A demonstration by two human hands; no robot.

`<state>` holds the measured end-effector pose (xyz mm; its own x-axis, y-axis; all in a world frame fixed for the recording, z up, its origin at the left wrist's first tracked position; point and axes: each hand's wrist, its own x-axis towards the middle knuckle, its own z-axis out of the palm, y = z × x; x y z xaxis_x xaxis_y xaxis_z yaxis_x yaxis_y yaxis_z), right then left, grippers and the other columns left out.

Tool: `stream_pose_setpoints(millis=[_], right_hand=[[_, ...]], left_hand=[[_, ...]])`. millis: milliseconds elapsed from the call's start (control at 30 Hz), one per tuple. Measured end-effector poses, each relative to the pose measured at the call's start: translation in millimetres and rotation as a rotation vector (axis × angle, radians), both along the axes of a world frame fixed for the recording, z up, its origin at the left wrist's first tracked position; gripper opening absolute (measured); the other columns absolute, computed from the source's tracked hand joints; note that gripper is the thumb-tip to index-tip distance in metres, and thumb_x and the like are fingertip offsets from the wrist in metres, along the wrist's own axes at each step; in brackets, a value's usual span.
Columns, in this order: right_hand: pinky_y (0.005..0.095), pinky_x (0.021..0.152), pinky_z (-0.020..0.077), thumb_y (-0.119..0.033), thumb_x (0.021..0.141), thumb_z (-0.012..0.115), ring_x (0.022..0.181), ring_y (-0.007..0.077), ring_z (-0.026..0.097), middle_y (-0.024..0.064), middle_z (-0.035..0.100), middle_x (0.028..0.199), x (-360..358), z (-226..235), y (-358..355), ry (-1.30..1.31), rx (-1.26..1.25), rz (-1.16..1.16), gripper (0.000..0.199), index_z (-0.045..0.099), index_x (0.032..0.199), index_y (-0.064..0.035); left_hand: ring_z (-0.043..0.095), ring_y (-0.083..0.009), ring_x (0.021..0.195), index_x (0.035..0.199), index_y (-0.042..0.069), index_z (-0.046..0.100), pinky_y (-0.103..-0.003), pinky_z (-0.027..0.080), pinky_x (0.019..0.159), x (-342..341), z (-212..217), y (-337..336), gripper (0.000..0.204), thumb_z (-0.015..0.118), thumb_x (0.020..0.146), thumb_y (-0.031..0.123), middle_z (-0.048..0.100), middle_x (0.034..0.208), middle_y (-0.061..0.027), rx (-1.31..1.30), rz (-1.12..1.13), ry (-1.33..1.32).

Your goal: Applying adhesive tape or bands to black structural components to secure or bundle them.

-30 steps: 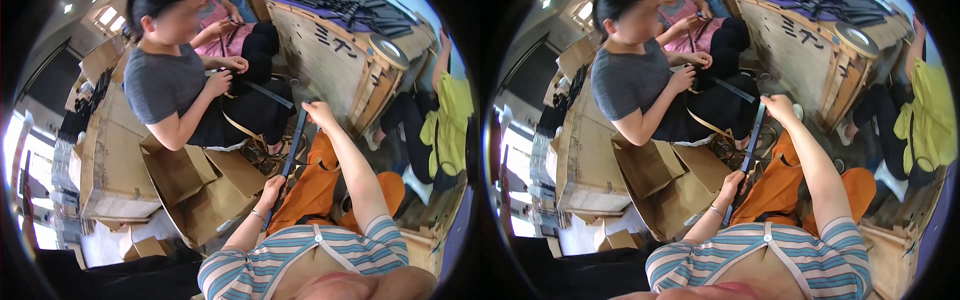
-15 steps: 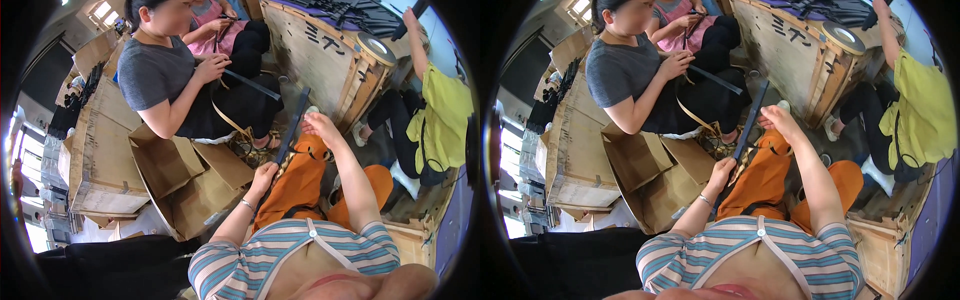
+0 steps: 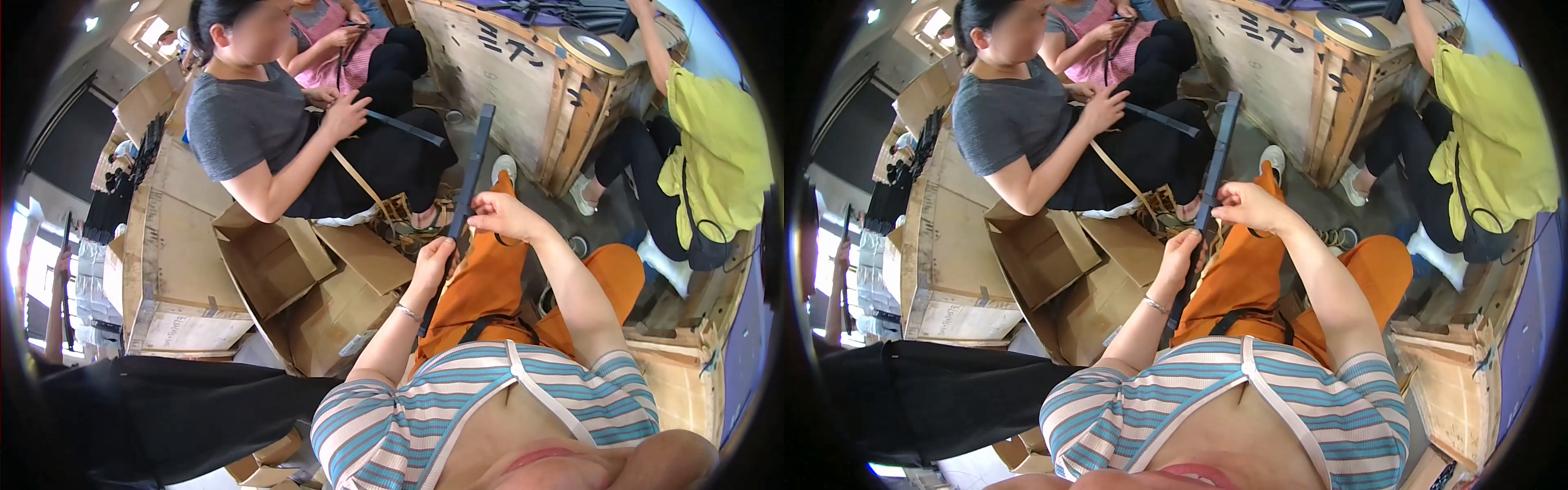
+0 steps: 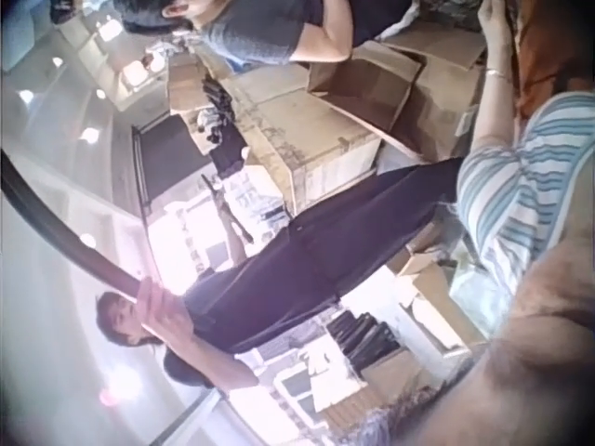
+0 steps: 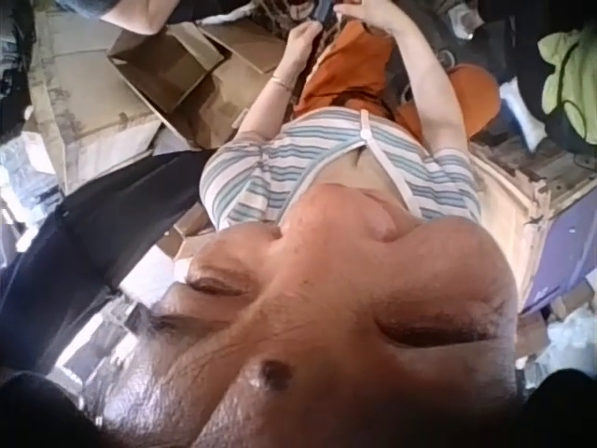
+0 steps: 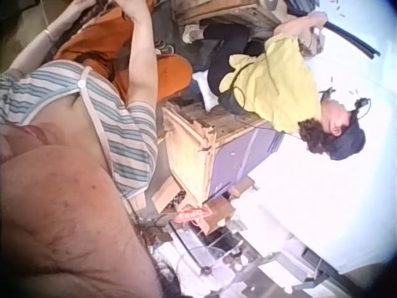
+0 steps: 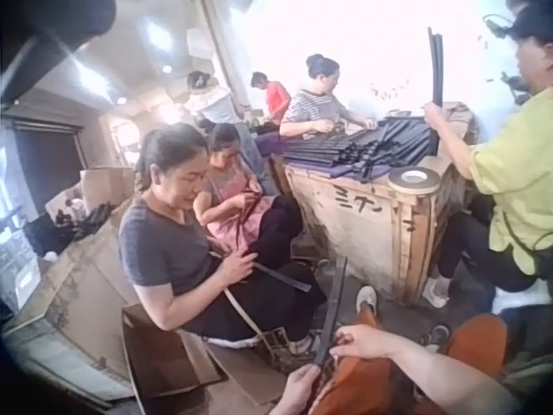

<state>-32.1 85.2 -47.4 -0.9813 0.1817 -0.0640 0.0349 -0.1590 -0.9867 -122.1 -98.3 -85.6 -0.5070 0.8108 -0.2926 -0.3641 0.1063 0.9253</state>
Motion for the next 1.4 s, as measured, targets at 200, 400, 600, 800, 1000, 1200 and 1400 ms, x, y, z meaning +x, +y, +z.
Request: stream_pose_setpoints(millis=[200,400,600,800,1000,1200,1400], right_hand=[[0.0205,0.051,0.0399,-0.013,0.079,0.066,0.057,0.0048,0.05,-0.0018,0.056,0.064,17,5,3,-0.145,0.282,-0.098,0.013,0.058,0.079,-0.0031],[0.0209,0.047,0.0318,-0.015,0.076,0.07,0.054,0.0021,0.039,-0.0059,0.047,0.058,37,33,4,-0.181,0.465,-0.229,0.021,0.054,0.07,-0.0028],[0.0227,0.046,0.0288,-0.02,0.074,0.072,0.053,0.0035,0.035,-0.0047,0.04,0.053,55,44,8,-0.244,0.666,-0.321,0.034,0.045,0.061,-0.0041],[0.0247,0.056,0.0491,-0.027,0.088,0.056,0.064,0.0137,0.06,0.0103,0.059,0.092,67,51,6,-0.073,0.234,-0.149,0.04,0.049,0.11,0.0057],[0.0228,0.05,0.0469,-0.026,0.085,0.061,0.056,0.0105,0.057,0.0067,0.059,0.075,67,41,12,-0.123,0.132,-0.169,0.03,0.057,0.089,0.0029],[0.0219,0.049,0.0451,-0.029,0.078,0.069,0.054,0.0089,0.056,0.003,0.057,0.062,72,42,20,-0.215,0.239,-0.28,0.031,0.056,0.077,-0.001],[0.0205,0.055,0.045,-0.026,0.082,0.066,0.062,0.0078,0.056,0.0028,0.058,0.067,88,47,22,-0.115,0.146,-0.305,0.031,0.05,0.066,-0.005]], left_hand=[[0.042,-0.0081,0.041,0.072,0.004,0.052,-0.021,0.033,0.04,5,2,5,0.027,0.048,0.09,0.024,0.048,0.054,-0.0011,-0.048,0.007,0.141],[0.039,-0.0027,0.043,0.069,0.003,0.055,-0.019,0.03,0.042,7,19,14,0.026,0.052,0.088,0.021,0.045,0.051,0.0048,-0.043,0.036,0.312],[0.04,-0.0026,0.045,0.07,0.003,0.054,-0.019,0.032,0.042,18,35,27,0.027,0.052,0.089,0.022,0.045,0.052,0.0041,-0.031,0.013,0.478],[0.042,-0.0029,0.045,0.07,0.003,0.054,-0.019,0.033,0.042,22,47,23,0.029,0.051,0.09,0.024,0.046,0.052,0.0037,-0.004,0.001,0.434],[0.04,-0.0026,0.042,0.07,0.004,0.054,-0.019,0.03,0.041,23,45,22,0.03,0.05,0.091,0.024,0.044,0.051,0.0039,0.043,-0.022,0.409],[0.04,-0.0026,0.042,0.071,0.004,0.054,-0.018,0.03,0.04,26,52,32,0.028,0.05,0.091,0.024,0.044,0.051,0.0038,0.019,-0.083,0.348],[0.041,-0.002,0.047,0.077,0.003,0.056,-0.018,0.031,0.044,30,56,47,0.019,0.06,0.085,0.019,0.045,0.058,0.0046,-0.042,-0.164,0.422]])
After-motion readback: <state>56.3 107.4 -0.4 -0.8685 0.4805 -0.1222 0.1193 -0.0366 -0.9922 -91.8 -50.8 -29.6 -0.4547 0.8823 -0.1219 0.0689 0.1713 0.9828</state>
